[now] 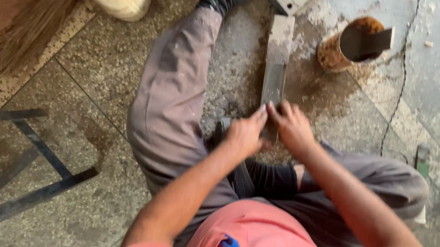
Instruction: The person sits on the floor and sharpens a small metal blade by rubbing it against a wet sharpening stone. They repeatedly dip the blade into a container of liquid and continue the sharpening process.
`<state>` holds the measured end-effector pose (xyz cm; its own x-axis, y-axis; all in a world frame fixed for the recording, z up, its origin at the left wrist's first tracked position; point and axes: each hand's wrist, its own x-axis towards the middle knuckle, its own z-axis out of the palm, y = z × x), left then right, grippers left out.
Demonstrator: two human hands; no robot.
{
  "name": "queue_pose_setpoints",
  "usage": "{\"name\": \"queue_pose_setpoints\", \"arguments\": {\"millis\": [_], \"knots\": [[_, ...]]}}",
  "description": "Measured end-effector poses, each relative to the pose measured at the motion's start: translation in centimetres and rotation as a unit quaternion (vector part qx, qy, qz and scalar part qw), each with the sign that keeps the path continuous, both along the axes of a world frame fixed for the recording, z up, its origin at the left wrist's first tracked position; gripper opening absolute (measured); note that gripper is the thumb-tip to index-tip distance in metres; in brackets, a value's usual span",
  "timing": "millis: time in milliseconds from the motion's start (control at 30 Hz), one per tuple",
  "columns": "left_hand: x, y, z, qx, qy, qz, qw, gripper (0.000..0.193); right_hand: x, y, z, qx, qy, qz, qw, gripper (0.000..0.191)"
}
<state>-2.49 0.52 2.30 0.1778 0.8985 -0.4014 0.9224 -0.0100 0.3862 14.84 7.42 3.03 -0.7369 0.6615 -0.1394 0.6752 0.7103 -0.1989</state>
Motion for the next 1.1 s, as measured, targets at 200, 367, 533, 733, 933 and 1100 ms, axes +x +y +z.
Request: {"name": "queue_pose_setpoints", "arguments": {"millis": [200, 367, 533, 733, 933, 1100], "knots": [[-1.3, 6.2, -0.3, -0.010, 0.039, -0.008, 0.999, 0.100, -1.8, 5.8, -1.7, 0.069, -0.008, -0.010, 0.998, 0.078], [-1.3, 6.1, 0.1, 0.109, 0.048, -0.008, 0.993, 0.103, -2.2, 6.1, -1.7, 0.016, -0.001, -0.055, 0.998, 0.071], [-0.2, -0.3, 0.0, 0.050, 0.004, -0.002, 0.999, 0.099, 0.2, -0.8, -1.7, 0.035, -0.003, 0.002, 0.999, 0.075], [-2.1, 5.9, -2.0, 0.105, -0.002, 0.003, 0.994, 0.088, -1.3, 5.7, -2.4, 0.051, 0.022, -0.040, 0.998, 0.068], [-0.9, 1.3, -0.5, 0.061, -0.017, -0.006, 0.998, 0.097, -0.5, 0.7, -1.2, 0.029, -0.017, 0.006, 0.999, 0.076], [-1.3, 4.1, -0.1, -0.003, 0.019, -0.001, 1.000, 0.097, -1.7, 3.9, -1.0, 0.041, -0.053, 0.005, 0.998, 0.083]]}}
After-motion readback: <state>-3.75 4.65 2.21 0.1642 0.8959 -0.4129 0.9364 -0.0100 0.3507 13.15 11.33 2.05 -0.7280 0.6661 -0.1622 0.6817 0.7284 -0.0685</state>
